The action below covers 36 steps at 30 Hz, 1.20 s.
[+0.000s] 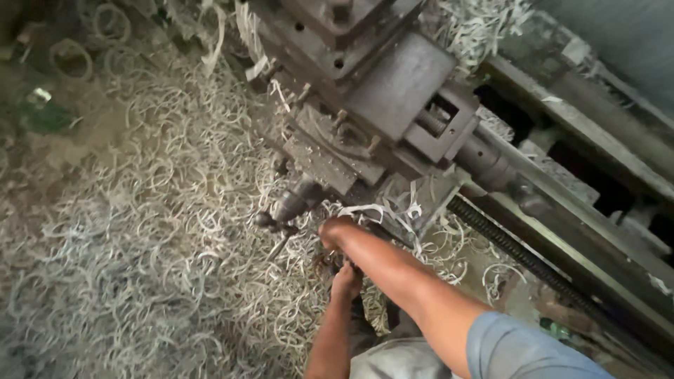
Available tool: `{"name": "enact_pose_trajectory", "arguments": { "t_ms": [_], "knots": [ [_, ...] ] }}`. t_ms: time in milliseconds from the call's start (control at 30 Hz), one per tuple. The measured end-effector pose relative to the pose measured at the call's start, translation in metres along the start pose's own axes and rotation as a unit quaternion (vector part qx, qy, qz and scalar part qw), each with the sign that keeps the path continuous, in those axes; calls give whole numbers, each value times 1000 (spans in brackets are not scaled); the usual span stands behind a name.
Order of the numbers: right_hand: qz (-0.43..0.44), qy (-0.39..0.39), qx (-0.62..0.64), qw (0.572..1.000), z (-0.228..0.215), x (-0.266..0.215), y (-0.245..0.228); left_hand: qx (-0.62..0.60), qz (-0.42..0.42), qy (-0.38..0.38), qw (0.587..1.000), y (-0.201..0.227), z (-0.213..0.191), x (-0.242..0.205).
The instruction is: The person operates a metal turning machine, using both hands to turn control knobs and levers. The machine cuts a metal rod, producing continuous metal shavings that accumulate on the floor. The person repeatedly adjusts the machine controls to manage the cutting process.
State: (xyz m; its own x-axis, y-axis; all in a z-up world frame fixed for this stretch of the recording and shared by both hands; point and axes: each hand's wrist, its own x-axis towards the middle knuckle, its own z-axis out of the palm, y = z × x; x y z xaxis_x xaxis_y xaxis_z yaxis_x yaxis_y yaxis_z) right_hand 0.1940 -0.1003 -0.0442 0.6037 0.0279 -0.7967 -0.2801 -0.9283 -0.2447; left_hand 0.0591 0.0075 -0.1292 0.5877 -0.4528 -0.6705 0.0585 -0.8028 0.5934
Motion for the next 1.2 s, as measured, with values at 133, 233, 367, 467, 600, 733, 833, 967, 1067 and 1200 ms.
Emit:
{"name": "enact_pose_trajectory", "arguments": {
  "t_ms": [133,233,367,467,600,733,833,967,1067,1200],
  "knots": [
    [0,49,11,999,4,1,-8,-29,69,-5,997,-13,23,-12],
    [-17,134,22,991,-2,-16,-9,3,15,0,1000,-8,34,-16],
    [-85,215,-5,973,3,-68,-4,81,-22,13,996,4,37,-30],
    [-193,311,-27,930,32,-125,23,110,4,0,994,15,39,-44],
    [-183,402,-96,892,75,-180,56,111,69,21,991,33,22,-50],
    [-137,374,-103,912,112,-186,69,115,32,5,993,33,24,-75],
    [-144,358,-53,921,106,-168,72,91,55,47,993,37,20,-83],
    [-175,314,13,933,91,-159,64,78,19,68,994,38,18,-92],
    [-152,262,-2,953,72,-161,53,80,33,81,993,42,12,-92],
    [-144,226,22,963,50,-159,40,113,-69,54,990,54,5,-96]
  ]
}}
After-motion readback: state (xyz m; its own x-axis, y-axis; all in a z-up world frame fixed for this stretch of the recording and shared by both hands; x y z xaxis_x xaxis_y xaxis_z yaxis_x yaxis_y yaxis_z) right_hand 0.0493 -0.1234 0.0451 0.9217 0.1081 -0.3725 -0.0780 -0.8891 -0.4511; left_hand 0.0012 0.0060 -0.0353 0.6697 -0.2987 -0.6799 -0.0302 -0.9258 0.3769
